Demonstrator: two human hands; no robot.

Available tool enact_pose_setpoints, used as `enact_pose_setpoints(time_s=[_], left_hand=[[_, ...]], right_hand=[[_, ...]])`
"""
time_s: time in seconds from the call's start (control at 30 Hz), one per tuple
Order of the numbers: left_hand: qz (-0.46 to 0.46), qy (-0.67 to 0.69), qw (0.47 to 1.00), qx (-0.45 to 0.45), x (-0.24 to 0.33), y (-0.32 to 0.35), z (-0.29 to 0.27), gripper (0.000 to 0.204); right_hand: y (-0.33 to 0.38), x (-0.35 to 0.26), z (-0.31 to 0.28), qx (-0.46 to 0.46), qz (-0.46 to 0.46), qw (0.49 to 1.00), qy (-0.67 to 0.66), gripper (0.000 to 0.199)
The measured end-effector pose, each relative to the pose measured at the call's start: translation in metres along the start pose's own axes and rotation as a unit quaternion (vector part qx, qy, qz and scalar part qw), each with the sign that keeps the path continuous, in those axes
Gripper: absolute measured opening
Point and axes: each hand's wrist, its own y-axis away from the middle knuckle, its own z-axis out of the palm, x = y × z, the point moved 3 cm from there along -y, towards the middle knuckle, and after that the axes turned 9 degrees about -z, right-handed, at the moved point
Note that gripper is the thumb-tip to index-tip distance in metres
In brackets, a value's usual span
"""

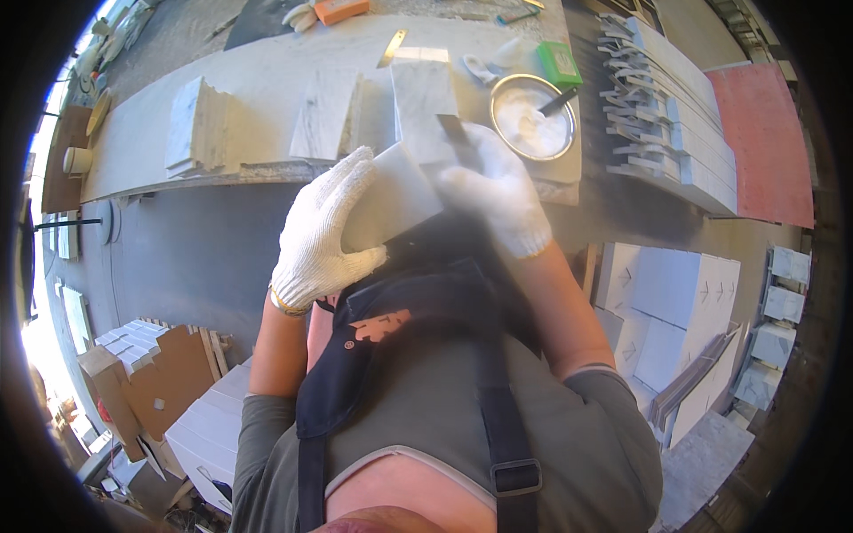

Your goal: The person applies a white paste to rectangular tiles using a small metal spatula and a green sponge. They spread the paste on the tile surface, wipe edges, and stack the treated tiles on the table.

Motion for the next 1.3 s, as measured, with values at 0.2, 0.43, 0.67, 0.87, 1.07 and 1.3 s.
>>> enact_pose_setpoints(time_s=[0.2, 0.43, 0.67, 0.87, 1.07, 1.3], left_hand=[[0.061, -0.017, 0.997, -0.045, 0.02, 0.016, 0.011, 0.078], [0.097, -0.009, 0.991, -0.09, 0.034, 0.022, 0.02, 0.069], [0.093, 0.019, 0.992, -0.088, 0.038, 0.027, 0.025, 0.07], [0.073, 0.03, 0.993, -0.091, 0.034, 0.03, 0.029, 0.072], [0.063, 0.021, 0.994, -0.082, 0.029, 0.031, 0.029, 0.072], [0.046, 0.013, 0.995, -0.088, 0.024, 0.032, 0.028, 0.073]], right_hand=[[0.007, -0.003, 0.013, -0.049, 0.04, 0.997, 0.036, 0.071], [0.016, 0.001, 0.005, 0.06, 0.077, 0.994, -0.039, 0.029], [0.028, 0.005, -0.007, 0.081, 0.086, 0.992, -0.038, 0.033], [0.034, 0.004, -0.019, 0.076, 0.062, 0.995, -0.034, 0.033], [0.015, 0.002, -0.049, 0.08, -0.014, 0.987, 0.138, 0.026], [-0.018, -0.001, -0.121, 0.121, -0.085, 0.845, 0.514, 0.032]])
